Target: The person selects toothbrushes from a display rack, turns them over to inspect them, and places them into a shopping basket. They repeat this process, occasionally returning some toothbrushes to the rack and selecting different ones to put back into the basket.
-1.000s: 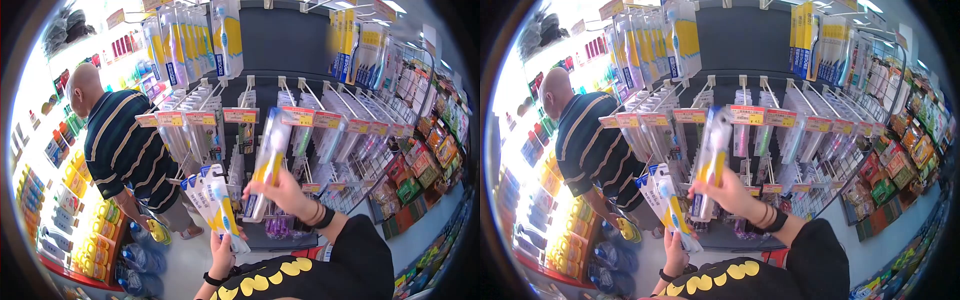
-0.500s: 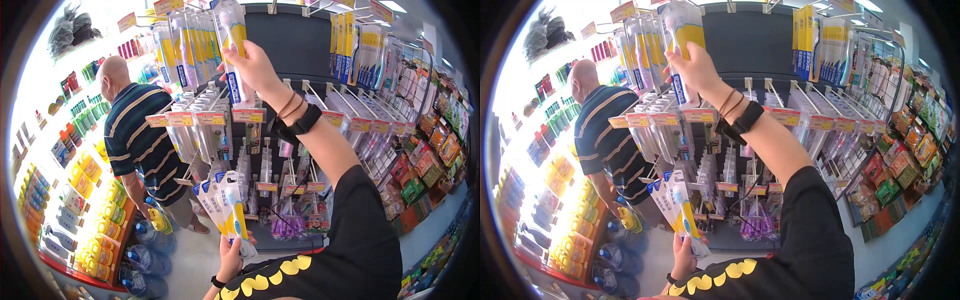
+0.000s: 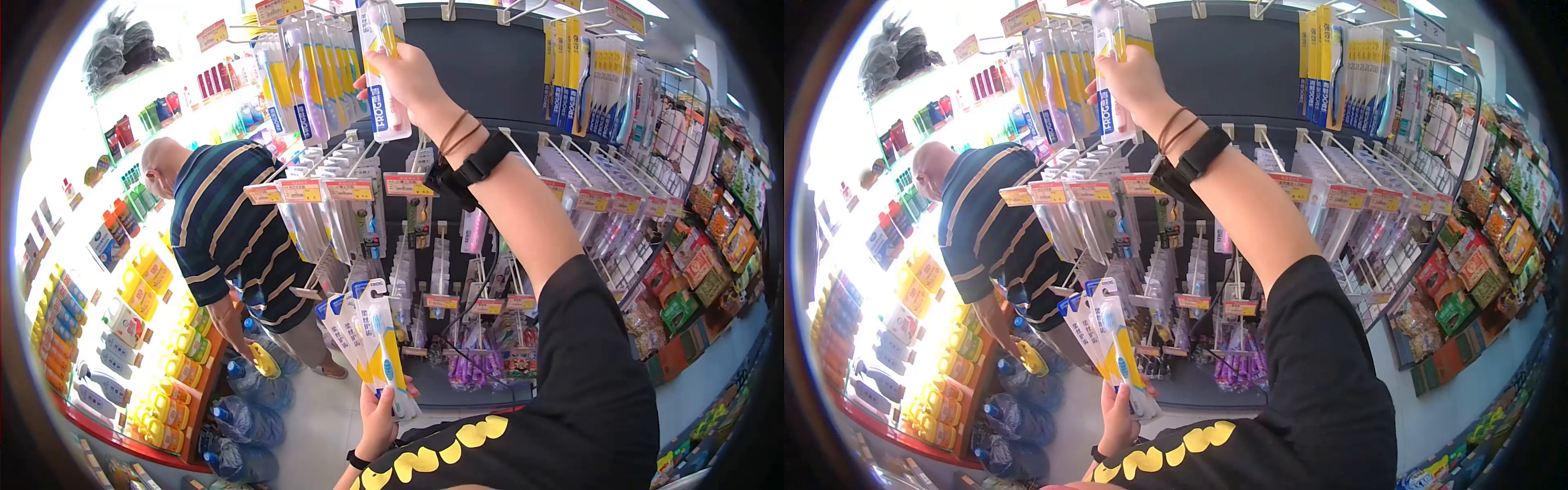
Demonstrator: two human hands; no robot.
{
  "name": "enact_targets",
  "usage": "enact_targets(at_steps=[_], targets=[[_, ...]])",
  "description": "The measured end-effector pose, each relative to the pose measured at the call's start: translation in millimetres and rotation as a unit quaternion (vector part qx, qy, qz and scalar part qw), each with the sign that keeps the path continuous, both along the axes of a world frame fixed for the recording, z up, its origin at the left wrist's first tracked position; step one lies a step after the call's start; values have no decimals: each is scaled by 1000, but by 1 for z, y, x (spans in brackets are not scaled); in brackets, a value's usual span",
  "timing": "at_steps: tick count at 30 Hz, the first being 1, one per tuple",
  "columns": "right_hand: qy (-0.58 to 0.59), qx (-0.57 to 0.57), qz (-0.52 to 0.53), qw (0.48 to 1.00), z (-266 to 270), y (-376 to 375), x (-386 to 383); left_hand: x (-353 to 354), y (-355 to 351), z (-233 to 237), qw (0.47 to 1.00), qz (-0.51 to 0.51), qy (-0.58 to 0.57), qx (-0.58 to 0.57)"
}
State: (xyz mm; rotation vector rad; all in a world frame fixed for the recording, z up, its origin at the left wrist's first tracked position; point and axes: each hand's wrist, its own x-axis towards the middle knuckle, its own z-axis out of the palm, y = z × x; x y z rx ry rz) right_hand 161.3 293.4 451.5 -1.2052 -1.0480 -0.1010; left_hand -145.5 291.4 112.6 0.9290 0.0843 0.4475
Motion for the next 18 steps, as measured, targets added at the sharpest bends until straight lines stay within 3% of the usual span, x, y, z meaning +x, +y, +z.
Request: enact_targets(at_steps=[5, 6, 7, 11, 13, 15, 17, 18], targets=[[49, 4, -18, 999, 0, 16, 31, 0, -2, 4, 1000, 7, 18, 1], [-51, -68, -173, 981, 0, 16, 38, 1, -1, 6, 1000, 11, 14, 5], [-151, -139, -320, 925, -1, 17, 44, 2, -1, 8, 1000, 16, 9, 8], [-192, -219, -358, 887, -19, -5, 29, 9, 8, 22, 999, 26, -27, 12], [-244, -192, -390, 867, -40, -22, 4, 12, 14, 29, 998, 40, -31, 23], [-338, -33, -294, 893, -63, -29, -8, 18, 21, 43, 998, 47, -38, 16], [-166, -99, -48, 980, -86, -47, -43, 23, 27, 54, 997, 44, -39, 47], [-105, -114, 56, 986, -101, -53, -61, 28, 27, 64, 997, 48, -39, 41]])
